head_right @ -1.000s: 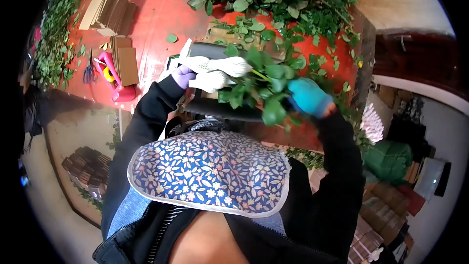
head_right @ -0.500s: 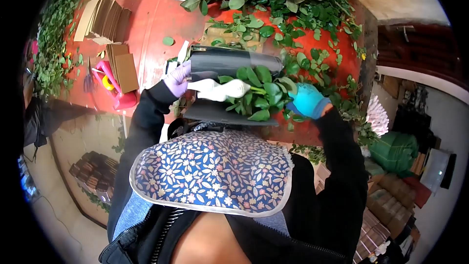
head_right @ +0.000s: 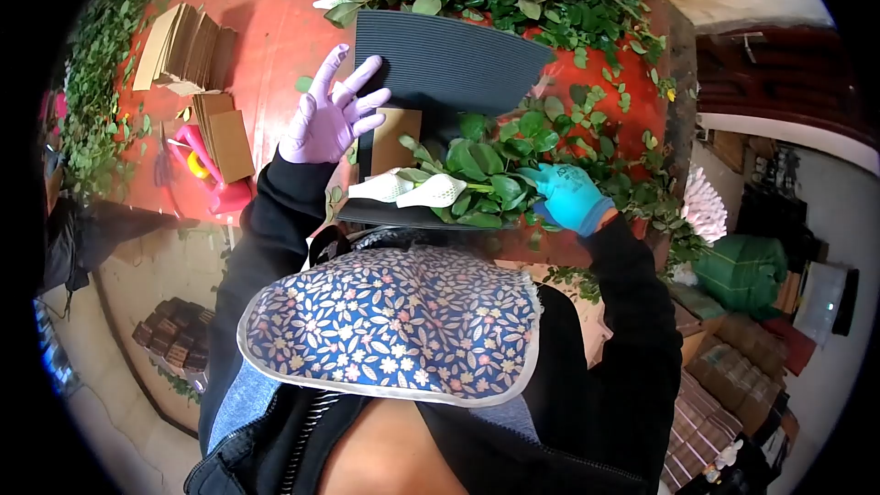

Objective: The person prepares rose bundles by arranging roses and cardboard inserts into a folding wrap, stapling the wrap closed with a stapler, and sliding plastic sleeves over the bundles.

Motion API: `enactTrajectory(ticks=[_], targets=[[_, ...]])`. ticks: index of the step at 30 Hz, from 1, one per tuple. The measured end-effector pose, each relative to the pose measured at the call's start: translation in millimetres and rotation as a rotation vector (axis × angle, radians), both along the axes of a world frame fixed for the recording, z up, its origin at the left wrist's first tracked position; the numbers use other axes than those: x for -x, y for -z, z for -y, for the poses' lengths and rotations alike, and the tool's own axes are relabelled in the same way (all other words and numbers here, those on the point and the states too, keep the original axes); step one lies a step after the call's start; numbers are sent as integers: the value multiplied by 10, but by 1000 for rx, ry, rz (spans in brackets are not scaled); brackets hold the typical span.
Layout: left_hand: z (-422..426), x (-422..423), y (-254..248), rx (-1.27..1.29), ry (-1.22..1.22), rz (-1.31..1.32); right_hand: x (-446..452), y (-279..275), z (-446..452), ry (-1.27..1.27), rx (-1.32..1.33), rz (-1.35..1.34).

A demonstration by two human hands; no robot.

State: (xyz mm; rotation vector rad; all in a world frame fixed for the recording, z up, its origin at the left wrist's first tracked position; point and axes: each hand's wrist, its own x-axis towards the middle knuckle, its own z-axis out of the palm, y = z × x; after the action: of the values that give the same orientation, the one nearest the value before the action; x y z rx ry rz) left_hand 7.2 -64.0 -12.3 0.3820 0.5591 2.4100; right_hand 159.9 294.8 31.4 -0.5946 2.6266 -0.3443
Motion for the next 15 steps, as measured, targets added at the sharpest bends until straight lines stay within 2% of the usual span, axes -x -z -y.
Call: enactTrajectory(ticks=[1,4,6,7,9,11,12,13,15], targets=[[27,10,26,-3,0,-2,11,5,-11,0,-3,-2],[192,-2,173,364,163,-364,91,36,-26,-48,-18,5],[266,-39,219,508,222,-441,195,66,-21,35,-116,152],[298,-53,315,575,251,-460,230,125,-66,1,-60,86],[334,-132,519,651,222,-290,380,140,-35,-21,21,35],[314,-105,837,564,125,-385,550,370,-218,-47,95,161],[325,-105,1149,600,158,-247,649,480,-236,175,191,350],[314,-97,1250,675,229,-65,698,628,-288,299,257,442],[247,-182,1530,648,295,121,773,962,-395,345,360,437]])
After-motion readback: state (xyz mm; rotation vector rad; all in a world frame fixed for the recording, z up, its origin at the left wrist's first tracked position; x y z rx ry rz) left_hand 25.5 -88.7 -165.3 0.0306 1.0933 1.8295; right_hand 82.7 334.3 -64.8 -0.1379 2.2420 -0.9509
